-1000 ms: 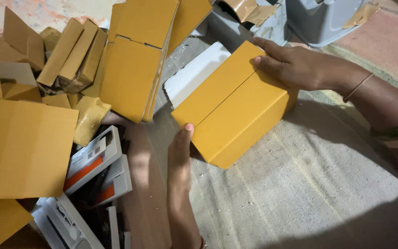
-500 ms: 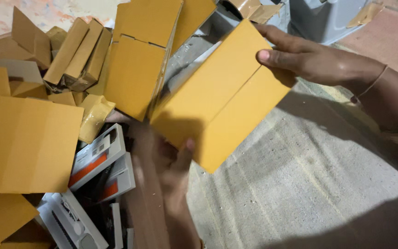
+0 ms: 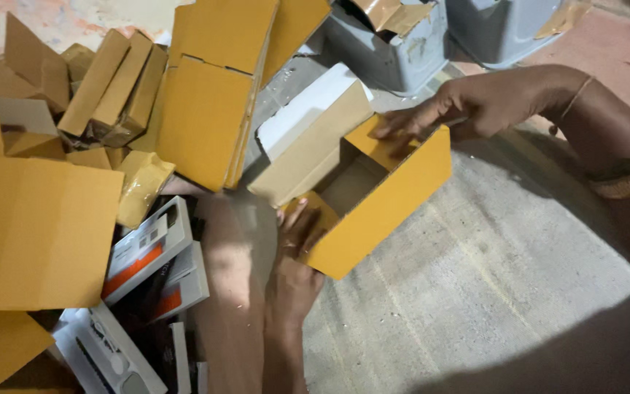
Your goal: The person folds flat yellow cardboard boxes into open rectangular boxes by hand, pressing the flaps and creases to shape each one, and stacks the finished boxes with a pile of already folded boxes on the cloth-covered work surface.
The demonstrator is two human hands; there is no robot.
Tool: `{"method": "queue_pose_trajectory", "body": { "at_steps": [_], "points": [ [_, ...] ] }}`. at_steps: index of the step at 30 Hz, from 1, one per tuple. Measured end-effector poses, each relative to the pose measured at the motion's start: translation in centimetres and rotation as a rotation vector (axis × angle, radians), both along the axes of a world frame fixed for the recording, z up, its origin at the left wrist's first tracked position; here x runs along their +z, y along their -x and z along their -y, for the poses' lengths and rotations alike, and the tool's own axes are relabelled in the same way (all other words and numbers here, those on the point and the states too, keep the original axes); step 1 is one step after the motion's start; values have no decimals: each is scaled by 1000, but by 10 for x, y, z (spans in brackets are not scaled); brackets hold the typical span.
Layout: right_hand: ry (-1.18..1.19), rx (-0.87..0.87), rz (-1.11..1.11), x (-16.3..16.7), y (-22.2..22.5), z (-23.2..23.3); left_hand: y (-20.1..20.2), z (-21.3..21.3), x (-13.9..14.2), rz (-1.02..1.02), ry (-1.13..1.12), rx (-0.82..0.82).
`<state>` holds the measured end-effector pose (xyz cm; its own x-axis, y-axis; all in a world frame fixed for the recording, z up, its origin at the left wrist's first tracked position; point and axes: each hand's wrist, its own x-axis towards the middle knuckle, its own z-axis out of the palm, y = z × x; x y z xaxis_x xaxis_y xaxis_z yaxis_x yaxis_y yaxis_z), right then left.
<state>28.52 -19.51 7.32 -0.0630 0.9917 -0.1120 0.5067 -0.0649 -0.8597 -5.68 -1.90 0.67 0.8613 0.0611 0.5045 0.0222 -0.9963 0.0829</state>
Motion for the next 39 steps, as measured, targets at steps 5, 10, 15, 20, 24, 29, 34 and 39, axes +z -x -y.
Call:
{"method": "queue_pose_trajectory", "body": {
  "at_steps": [5,10,15,20,24,29,34,39],
  "points": [
    [146,-55,125,5,12,-8,0,17,25,-286,205,72],
    [168,-29,273,7,18,-10,8,30,41,-59,379,-113],
    [181,111,143,3,2,-3,9,36,30,209,785,-224],
    [-113,258,28,-13,-17,4,15,38,25,228,898,-76],
    [-355,195,62,-26,-26,4,17,39,27,190,842,13],
    [11,-127,-24,-32,-35,13,15,37,29,204,781,-32],
    [-123,-117,-62,-36,-35,11,16,35,29,182,792,-8],
    [-183,-158,-162,-32,-29,9,17,33,28,160,776,7]
  ]
}}
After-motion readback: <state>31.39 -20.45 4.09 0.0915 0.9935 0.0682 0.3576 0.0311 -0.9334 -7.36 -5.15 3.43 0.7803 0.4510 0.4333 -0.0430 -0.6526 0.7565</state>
